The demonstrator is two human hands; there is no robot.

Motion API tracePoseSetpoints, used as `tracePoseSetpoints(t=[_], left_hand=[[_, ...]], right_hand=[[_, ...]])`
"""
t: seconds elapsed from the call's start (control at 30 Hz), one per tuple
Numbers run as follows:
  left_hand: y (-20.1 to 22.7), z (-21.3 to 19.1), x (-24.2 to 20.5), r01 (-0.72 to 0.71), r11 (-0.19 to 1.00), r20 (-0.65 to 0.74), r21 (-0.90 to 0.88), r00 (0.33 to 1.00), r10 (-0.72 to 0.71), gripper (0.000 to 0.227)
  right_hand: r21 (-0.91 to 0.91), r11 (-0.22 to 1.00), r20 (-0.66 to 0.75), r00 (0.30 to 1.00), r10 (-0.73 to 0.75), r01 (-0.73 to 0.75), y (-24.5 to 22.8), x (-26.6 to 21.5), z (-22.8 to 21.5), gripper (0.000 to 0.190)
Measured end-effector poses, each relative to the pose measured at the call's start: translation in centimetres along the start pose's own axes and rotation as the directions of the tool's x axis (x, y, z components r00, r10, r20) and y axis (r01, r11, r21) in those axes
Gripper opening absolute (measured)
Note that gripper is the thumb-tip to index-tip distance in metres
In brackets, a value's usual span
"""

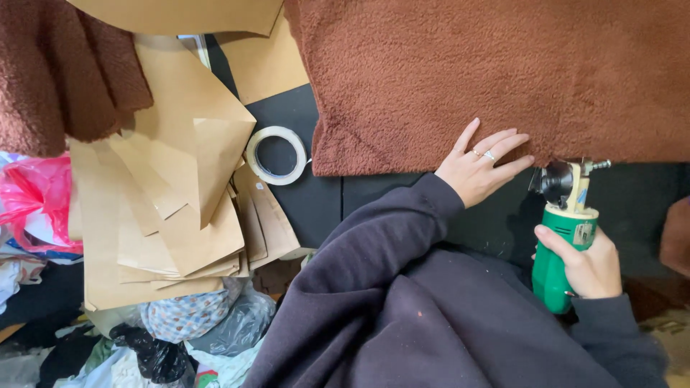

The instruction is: The person uses a green electric fabric cutter to cut a piece of brown fabric on a black table. They then place a brown paper pattern on the fabric, trace its outline with a blue pen, and cut the fabric along the traced line.

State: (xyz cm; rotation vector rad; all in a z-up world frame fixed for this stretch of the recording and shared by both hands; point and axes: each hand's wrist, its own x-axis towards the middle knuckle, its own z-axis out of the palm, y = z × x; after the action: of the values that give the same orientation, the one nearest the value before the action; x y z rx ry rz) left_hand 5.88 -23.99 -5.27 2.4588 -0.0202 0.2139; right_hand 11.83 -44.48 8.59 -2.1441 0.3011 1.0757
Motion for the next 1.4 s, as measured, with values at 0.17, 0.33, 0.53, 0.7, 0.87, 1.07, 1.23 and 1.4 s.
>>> tracePoseSetpoints(t=[0.17,0.33,0.53,0.7,0.87,1.07,1.23,1.4], left_hand=[[0.1,-0.5,0.0,0.002,1.0,-0.013,-0.006,1.0,-0.002,0.041],[0.0,0.0,0.0,-0.009,1.0,0.001,-0.008,1.0,0.009,0.042],[0.0,-0.1,-0.1,-0.008,1.0,-0.01,-0.006,1.0,0.008,0.043],[0.1,0.1,-0.1,-0.007,1.0,-0.037,-0.008,0.999,0.007,0.041],[0.1,-0.2,0.0,-0.004,1.0,-0.013,-0.001,1.0,0.004,0.041],[0.1,0.1,-0.1,0.006,1.0,-0.041,-0.023,0.999,-0.007,0.039],[-0.2,-0.2,0.0,-0.022,1.0,-0.027,-0.001,0.999,0.022,0.04],[0.1,-0.1,-0.1,-0.002,0.999,-0.036,-0.033,0.999,0.001,0.037]], right_hand=[[-0.029,0.999,-0.003,1.0,-0.025,0.024,-0.9,0.0,0.0,0.029],[-0.039,0.998,-0.014,0.999,-0.045,0.044,-1.9,0.9,0.2,0.03],[-0.064,0.996,-0.011,0.998,-0.06,0.06,-3.4,1.7,0.1,0.03],[-0.066,0.994,-0.014,0.996,-0.088,0.086,-4.4,2.6,0.0,0.03],[-0.007,0.997,0.011,0.997,-0.082,0.082,-5.1,3.8,-0.2,0.03],[-0.034,0.996,0.004,0.997,-0.082,0.082,-6.7,5.1,-0.2,0.028],[-0.031,0.993,0.012,0.993,-0.117,0.117,-7.3,5.9,-0.3,0.028],[-0.033,0.99,0.006,0.991,-0.134,0.134,-8.0,6.6,-0.5,0.028]])
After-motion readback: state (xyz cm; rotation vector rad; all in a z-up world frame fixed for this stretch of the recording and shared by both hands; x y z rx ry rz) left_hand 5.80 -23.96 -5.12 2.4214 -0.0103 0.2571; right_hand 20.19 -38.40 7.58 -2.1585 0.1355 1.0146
